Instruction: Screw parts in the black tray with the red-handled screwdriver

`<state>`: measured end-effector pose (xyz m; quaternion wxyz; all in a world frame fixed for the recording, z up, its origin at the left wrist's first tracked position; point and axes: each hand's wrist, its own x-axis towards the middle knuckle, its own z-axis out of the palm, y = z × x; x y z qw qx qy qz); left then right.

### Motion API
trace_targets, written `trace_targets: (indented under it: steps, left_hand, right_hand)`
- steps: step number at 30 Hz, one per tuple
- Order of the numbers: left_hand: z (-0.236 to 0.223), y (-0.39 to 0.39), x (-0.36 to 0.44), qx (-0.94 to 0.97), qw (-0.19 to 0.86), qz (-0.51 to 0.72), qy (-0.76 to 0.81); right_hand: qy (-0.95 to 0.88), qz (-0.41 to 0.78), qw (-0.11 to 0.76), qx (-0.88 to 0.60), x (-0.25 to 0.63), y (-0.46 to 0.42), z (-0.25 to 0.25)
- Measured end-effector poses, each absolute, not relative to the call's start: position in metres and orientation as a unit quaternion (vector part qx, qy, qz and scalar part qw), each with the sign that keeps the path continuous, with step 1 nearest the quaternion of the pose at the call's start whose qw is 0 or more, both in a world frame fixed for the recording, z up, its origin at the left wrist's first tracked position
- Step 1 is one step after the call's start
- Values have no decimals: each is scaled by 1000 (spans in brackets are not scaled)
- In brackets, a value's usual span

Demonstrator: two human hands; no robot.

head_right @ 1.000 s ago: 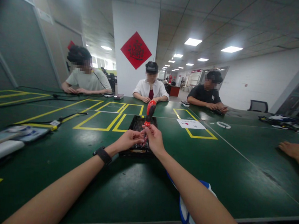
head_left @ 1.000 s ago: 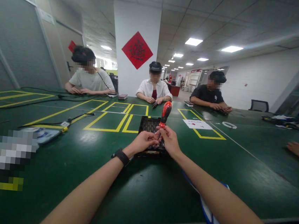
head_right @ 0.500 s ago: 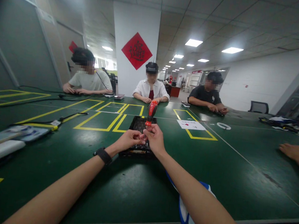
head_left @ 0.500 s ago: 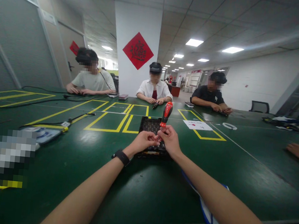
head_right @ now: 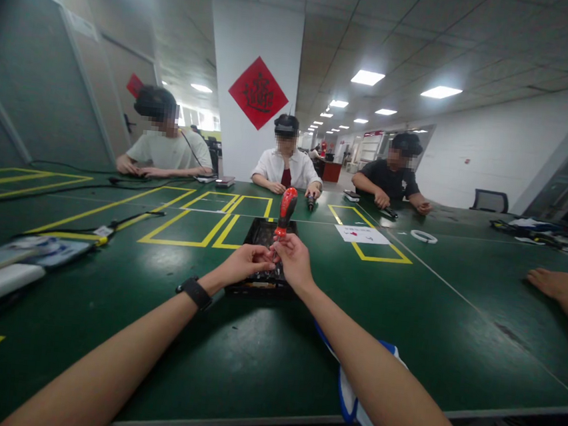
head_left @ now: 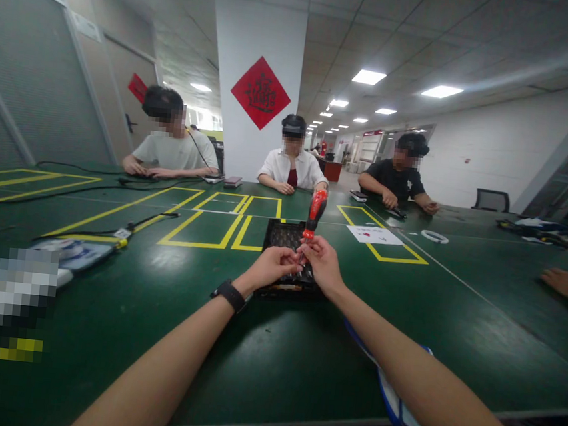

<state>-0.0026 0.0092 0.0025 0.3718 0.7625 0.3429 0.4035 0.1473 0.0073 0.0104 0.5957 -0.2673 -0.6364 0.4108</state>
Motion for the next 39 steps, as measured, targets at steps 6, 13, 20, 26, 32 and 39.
trace_targets:
  steps: [6,13,20,26,32,39]
  left_hand:
    - [-1,11,-2,763,339,405,373]
    - [5,9,-6,808,335,367,317]
    - [7,6,-2,772,361,399,338]
    - [6,6,-4,781,361,391,327]
    - [6,7,-5,787,391,367,305]
    - [-1,12,-3,767,363,402,344]
  right_hand:
    - [-634,426,593,-255,145,8,10]
    - [-644,444,572,-249,149,9,9]
    - [-629,433,592,-256,149,10,8]
    - [-639,436,580,-255,148,6,11]
    - [-646,415,578,-276,151,7,11]
    - [-620,432,594,-274,148,9,9]
